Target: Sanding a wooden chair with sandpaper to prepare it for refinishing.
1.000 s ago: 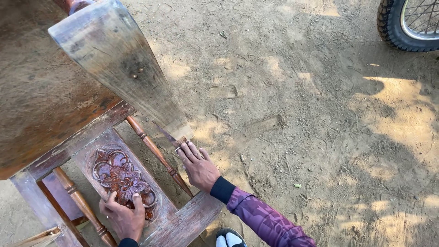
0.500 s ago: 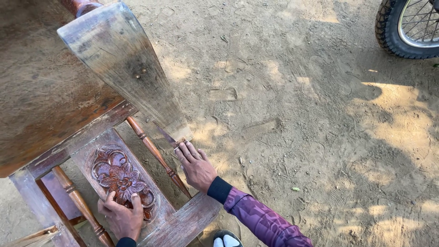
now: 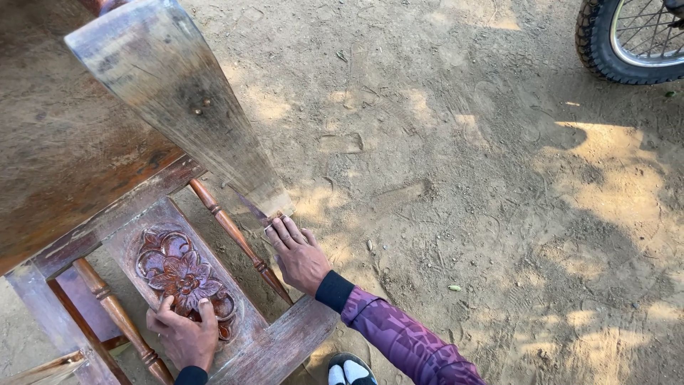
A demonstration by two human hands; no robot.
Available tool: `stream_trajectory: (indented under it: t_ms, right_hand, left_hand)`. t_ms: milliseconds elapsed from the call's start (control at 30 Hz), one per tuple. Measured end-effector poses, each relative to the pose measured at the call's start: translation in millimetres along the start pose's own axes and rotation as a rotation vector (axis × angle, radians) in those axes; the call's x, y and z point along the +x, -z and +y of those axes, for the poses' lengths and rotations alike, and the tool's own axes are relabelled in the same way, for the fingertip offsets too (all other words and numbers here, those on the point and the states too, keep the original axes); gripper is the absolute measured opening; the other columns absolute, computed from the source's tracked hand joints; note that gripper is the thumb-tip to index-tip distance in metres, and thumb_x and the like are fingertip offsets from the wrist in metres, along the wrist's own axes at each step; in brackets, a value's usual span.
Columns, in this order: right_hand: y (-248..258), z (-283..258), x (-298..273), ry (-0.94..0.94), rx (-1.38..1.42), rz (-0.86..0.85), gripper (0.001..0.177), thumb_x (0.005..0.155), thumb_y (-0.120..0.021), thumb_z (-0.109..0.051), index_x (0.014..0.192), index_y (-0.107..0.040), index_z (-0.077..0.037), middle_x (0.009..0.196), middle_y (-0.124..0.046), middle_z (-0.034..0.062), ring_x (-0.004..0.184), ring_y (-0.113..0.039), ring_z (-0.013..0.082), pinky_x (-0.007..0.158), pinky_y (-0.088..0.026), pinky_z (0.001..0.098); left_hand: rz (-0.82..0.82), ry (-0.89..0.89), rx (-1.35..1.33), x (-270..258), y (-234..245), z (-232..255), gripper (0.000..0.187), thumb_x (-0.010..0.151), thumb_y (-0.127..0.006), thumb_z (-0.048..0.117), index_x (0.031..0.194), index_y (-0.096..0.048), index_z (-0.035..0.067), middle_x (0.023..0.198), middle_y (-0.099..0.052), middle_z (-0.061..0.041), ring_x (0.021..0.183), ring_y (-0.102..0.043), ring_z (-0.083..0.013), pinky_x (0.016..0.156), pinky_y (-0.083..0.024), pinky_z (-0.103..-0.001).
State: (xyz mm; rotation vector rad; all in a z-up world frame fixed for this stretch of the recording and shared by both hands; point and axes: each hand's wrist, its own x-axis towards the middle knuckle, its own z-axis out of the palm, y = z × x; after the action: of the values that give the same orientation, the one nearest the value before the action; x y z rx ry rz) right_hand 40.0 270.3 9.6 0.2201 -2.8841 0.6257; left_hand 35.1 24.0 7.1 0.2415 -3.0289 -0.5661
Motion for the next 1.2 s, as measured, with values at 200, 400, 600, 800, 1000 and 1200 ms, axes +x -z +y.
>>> stream_trajectory:
  t_ms: [200, 400, 600, 800, 1000, 1200]
  right_hand:
    - [-24.9, 25.1, -68.8, 0.060, -0.106, -0.154, 0.064, 0.089, -0.038, -0.027, 0.149, -0.020, -0.012, 0.156, -0.015, 0.0126, 0.144, -0.010, 0.0276, 0.112, -0.007, 0.0521]
    - [-14.4, 17.4, -69.6, 0.082, -0.155, -0.102, 0.051, 0.099, -0.029, -0.019, 0.150, -0.026, -0.014, 0.156, -0.022, 0.0113, 0.143, -0.021, 0.0284, 0.106, -0.021, 0.0471]
    - [-35.4, 17.9, -23.0, 0.019, -0.202, -0.005, 0.051, 0.099, -0.032, -0.024, 0.149, -0.028, -0.016, 0.155, -0.023, 0.0093, 0.144, -0.018, 0.0241, 0.107, -0.020, 0.0439]
    - [5.2, 13.5, -136.9, -0.050, -0.098, -0.131, 0.047, 0.099, -0.030, -0.028, 0.145, -0.033, -0.020, 0.155, -0.026, 0.0040, 0.143, -0.020, 0.0189, 0.110, -0.010, 0.0446]
    - [-30.3, 14.8, -25.8, -0.010, 0.001, 0.009, 0.047, 0.099, -0.030, -0.027, 0.145, -0.034, -0.017, 0.154, -0.026, 0.0064, 0.143, -0.020, 0.0198, 0.110, -0.014, 0.0455]
    - [-17.3, 26.1, -60.5, 0.018, 0.055, -0.028, 0.050, 0.099, -0.018, -0.022, 0.148, -0.028, -0.017, 0.157, -0.022, 0.0059, 0.145, -0.016, 0.0188, 0.112, -0.012, 0.0417]
  left_hand:
    - [0.039, -0.138, -0.058, 0.9, -6.0, -14.4, 0.055, 0.089, -0.055, 0.040, 0.124, -0.024, 0.012, 0.123, -0.031, -0.024, 0.087, -0.052, -0.0402, 0.059, -0.052, -0.046]
    - [0.102, -0.003, -0.169, -0.5, -18.9, -19.1, 0.058, 0.081, -0.062, 0.035, 0.130, -0.037, 0.016, 0.131, -0.040, -0.024, 0.106, -0.052, -0.0540, 0.087, -0.043, -0.063]
    - [0.164, -0.242, -0.196, 7.6, -30.6, -38.1, 0.056, 0.082, -0.068, 0.026, 0.127, -0.041, 0.006, 0.116, -0.042, -0.024, 0.110, -0.043, -0.0483, 0.096, -0.036, -0.052]
    - [0.130, -0.235, -0.200, 8.1, -29.2, -22.6, 0.052, 0.084, -0.066, 0.019, 0.125, -0.038, 0.004, 0.113, -0.042, -0.027, 0.109, -0.044, -0.0497, 0.094, -0.037, -0.053]
    - [0.136, -0.217, -0.119, 8.5, -34.5, -21.7, 0.052, 0.086, -0.063, 0.019, 0.128, -0.036, 0.004, 0.118, -0.039, -0.026, 0.113, -0.041, -0.0517, 0.095, -0.035, -0.057]
    - [0.075, -0.253, -0.136, 14.8, -32.2, -35.9, 0.051, 0.087, -0.064, 0.022, 0.127, -0.036, 0.005, 0.117, -0.040, -0.025, 0.112, -0.043, -0.0521, 0.094, -0.037, -0.057]
